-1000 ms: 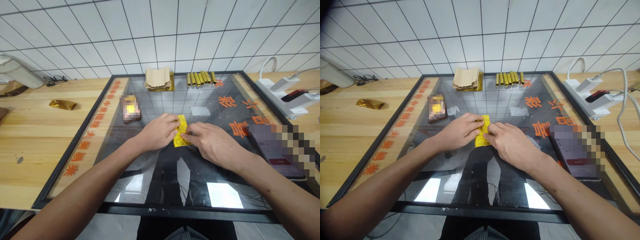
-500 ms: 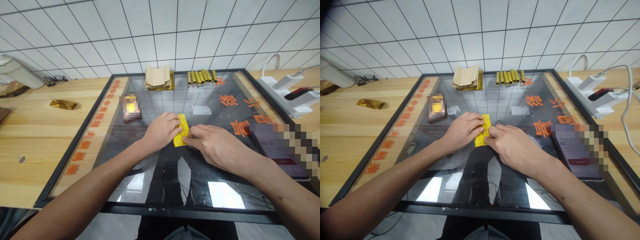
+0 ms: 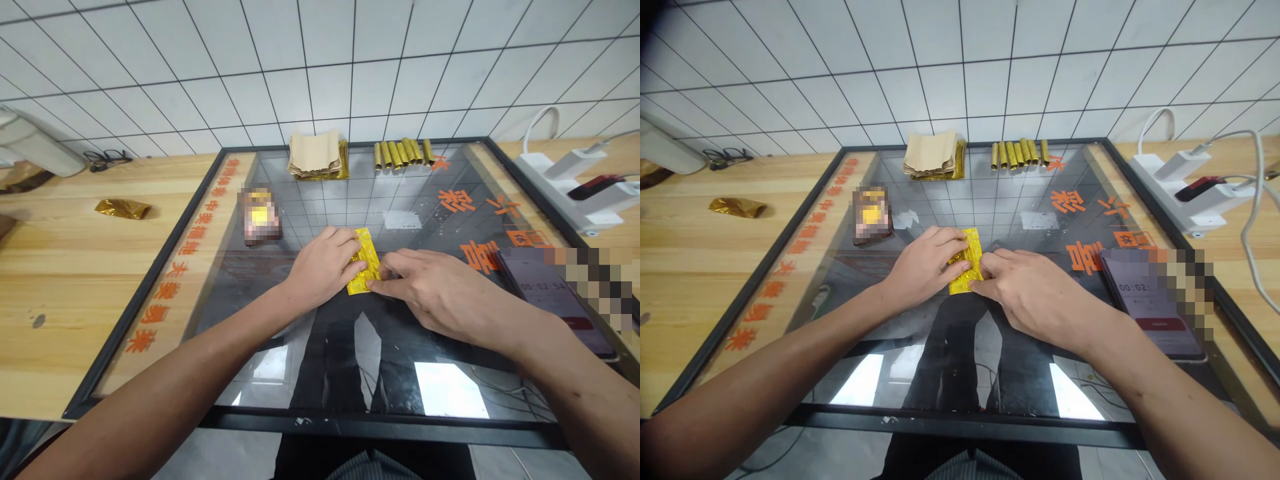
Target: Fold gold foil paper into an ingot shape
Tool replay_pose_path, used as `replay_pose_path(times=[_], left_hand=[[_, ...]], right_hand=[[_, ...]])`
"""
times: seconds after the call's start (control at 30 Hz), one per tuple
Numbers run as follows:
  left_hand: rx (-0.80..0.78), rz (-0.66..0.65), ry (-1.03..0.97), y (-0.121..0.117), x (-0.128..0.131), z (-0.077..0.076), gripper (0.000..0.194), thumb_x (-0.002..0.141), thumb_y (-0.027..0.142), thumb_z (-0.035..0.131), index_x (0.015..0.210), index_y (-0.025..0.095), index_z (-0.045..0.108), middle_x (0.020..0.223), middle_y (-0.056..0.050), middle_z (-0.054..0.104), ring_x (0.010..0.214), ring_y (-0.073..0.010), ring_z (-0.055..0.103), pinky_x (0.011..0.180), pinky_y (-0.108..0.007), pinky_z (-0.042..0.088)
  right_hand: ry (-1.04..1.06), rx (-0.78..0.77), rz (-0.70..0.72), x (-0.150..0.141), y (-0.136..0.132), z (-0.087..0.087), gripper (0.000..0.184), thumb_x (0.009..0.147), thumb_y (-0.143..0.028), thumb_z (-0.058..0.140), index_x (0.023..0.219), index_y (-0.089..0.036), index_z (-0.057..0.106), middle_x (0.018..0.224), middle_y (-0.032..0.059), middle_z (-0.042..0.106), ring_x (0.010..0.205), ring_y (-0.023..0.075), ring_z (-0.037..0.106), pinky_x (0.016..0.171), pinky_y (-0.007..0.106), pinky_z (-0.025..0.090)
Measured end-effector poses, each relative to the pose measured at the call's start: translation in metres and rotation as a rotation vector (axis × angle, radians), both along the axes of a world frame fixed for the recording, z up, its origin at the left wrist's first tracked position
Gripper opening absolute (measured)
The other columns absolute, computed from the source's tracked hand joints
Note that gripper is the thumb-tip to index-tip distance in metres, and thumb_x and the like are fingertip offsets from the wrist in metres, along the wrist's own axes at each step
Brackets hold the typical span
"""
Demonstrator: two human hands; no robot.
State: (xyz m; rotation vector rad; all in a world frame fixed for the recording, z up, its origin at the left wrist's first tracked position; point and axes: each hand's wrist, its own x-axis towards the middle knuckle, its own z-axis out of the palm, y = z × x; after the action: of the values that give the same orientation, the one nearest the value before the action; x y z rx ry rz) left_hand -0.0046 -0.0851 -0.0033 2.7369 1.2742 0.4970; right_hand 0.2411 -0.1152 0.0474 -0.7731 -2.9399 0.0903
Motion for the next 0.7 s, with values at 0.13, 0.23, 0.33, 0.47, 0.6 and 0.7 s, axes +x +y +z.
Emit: replay_pose_path(times=[0.13, 0.23, 0.33, 0.47, 0.6, 0.7], left_hand=[[0.009, 0.004, 0.013, -0.001, 0.0, 0.001, 0.028, 0.11, 0.035, 0.053, 0.115, 0.016, 0.073, 0.129, -0.011, 0.071, 0.115, -0.0287, 0.062, 0.104, -0.046, 0.052], [0.015, 0.01, 0.001, -0.002, 0.0, 0.0, 0.027, 0.11, 0.034, 0.053, 0.115, 0.017, 0.073, 0.128, -0.011, 0.071, 0.115, -0.0284, 0.062, 0.102, -0.046, 0.053], [0.04, 0.005, 0.013, -0.002, -0.001, -0.001, 0.028, 0.11, 0.036, 0.053, 0.113, 0.017, 0.073, 0.128, -0.011, 0.072, 0.116, -0.029, 0.062, 0.102, -0.045, 0.052], [0.073, -0.005, 0.052, -0.001, -0.001, -0.002, 0.031, 0.112, 0.038, 0.05, 0.112, 0.016, 0.072, 0.128, -0.012, 0.071, 0.114, -0.0288, 0.062, 0.099, -0.044, 0.052], [0.095, -0.021, 0.083, -0.001, -0.001, -0.003, 0.033, 0.114, 0.04, 0.048, 0.113, 0.016, 0.072, 0.129, -0.012, 0.071, 0.114, -0.0289, 0.061, 0.099, -0.043, 0.051], [0.109, -0.035, 0.094, -0.001, -0.001, -0.003, 0.034, 0.114, 0.04, 0.048, 0.116, 0.014, 0.072, 0.129, -0.013, 0.071, 0.114, -0.0293, 0.061, 0.099, -0.044, 0.05]], right_hand=[[0.017, -0.04, 0.0, 0.003, 0.0, 0.001, 0.047, 0.098, -0.005, 0.048, 0.124, -0.029, 0.079, 0.109, 0.0094, 0.07, 0.087, 0.0244, 0.062, 0.082, 0.041, 0.05], [0.035, -0.067, -0.007, 0.005, 0.001, 0.0, 0.049, 0.098, -0.005, 0.047, 0.127, -0.029, 0.079, 0.111, 0.0093, 0.07, 0.09, 0.0239, 0.063, 0.083, 0.041, 0.052], [0.089, -0.122, -0.062, 0.008, 0.005, -0.004, 0.051, 0.1, -0.005, 0.044, 0.128, -0.03, 0.079, 0.11, 0.0076, 0.071, 0.088, 0.0212, 0.066, 0.078, 0.036, 0.053], [0.173, -0.06, -0.283, 0.012, 0.017, -0.018, 0.049, 0.102, -0.009, 0.043, 0.138, -0.021, 0.074, 0.105, 0.0104, 0.072, 0.092, 0.025, 0.067, 0.076, 0.037, 0.054], [0.12, 0.082, -0.417, 0.011, 0.025, -0.032, 0.055, 0.106, -0.012, 0.037, 0.156, -0.016, 0.061, 0.11, 0.0148, 0.07, 0.097, 0.0282, 0.065, 0.083, 0.041, 0.053], [0.084, 0.171, -0.394, 0.008, 0.027, -0.037, 0.054, 0.106, -0.014, 0.039, 0.155, -0.021, 0.062, 0.106, 0.0125, 0.068, 0.09, 0.0261, 0.059, 0.081, 0.039, 0.049]])
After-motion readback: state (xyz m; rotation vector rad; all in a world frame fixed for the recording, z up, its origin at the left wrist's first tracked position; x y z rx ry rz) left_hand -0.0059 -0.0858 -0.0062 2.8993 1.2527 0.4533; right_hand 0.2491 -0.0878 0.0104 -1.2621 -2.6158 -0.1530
